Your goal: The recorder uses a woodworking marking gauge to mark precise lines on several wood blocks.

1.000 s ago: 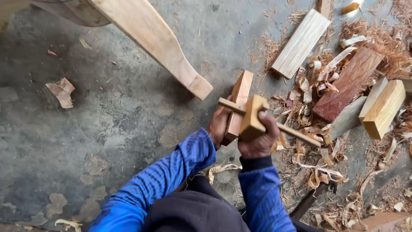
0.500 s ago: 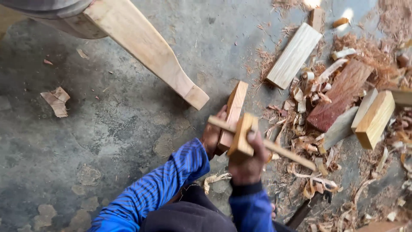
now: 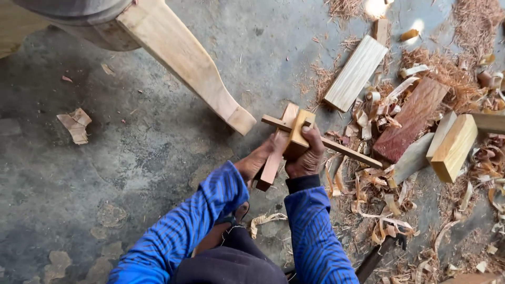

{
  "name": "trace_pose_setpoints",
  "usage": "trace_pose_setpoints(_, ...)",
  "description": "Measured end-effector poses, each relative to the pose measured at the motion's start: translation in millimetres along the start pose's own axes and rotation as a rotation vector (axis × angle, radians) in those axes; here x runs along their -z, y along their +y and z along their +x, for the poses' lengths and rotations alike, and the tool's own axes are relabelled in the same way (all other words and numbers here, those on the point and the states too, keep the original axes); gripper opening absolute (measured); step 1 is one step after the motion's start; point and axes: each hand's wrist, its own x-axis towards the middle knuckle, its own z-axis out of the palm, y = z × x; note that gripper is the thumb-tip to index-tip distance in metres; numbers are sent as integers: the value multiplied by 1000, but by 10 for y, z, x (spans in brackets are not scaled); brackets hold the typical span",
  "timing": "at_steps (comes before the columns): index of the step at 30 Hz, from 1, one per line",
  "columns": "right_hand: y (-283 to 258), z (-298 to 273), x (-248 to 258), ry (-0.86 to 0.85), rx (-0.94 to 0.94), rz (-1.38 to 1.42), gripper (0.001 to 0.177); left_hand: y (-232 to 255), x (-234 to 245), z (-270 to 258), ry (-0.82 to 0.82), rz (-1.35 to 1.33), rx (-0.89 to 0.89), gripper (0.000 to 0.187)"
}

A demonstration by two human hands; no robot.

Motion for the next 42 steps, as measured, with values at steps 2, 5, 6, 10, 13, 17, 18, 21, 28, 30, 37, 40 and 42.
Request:
trace_pose_setpoints(2, -73, -69, -55, -9, -144, 92, 43, 254, -40, -50, -224, 23, -49, 103)
trace_pose_setpoints(5, -216, -392, -229, -12, -87, 60, 46, 461, -248, -185, -83, 402, 175, 138)
trace_pose_setpoints(6, -258, -474, -231, -6, -80, 59, 46, 497, -299, -217, -92, 401, 175, 138)
trace_pose_setpoints(10, -578, -531, -127, 56, 69, 53, 46, 330, -479, -445, -208, 458, -45, 137)
trace_pose_setpoints(13, -743, -595, 15, 73, 132, 44, 39, 704, -757, -722, -256, 537, -49, 148)
trace_pose_setpoints(17, -891, -1029, -413, 58, 212, -65, 51, 871, -814, -766, -253, 589, 41, 149)
trace_pose_setpoints(18, -931, -804, -310, 37, 214, -64, 51, 876, -821, -841, -242, 594, 25, 149)
trace_pose_setpoints(21, -1067, -537, 96, 21, 342, 101, 47, 712, -869, -1244, -315, 609, -68, 144)
trace_pose_setpoints(28, -1536, -855, -265, -105, 343, 186, 55, 884, -737, -643, -300, 856, -503, 147)
trace_pose_setpoints(30, -1406, -997, -258, -138, 279, 227, 53, 785, -760, -483, -243, 944, -436, 148)
trace_pose_setpoints(37, -1134, -797, 51, 4, 200, 244, 61, 506, -923, -368, -71, 861, -704, 143)
trace_pose_setpoints(40, -1214, -838, -115, -22, 214, 149, 64, 455, -983, -261, -37, 688, -744, 132)
trace_pose_setpoints(42, -1235, -836, -226, -40, 188, 78, 67, 476, -981, -134, -29, 551, -751, 125)
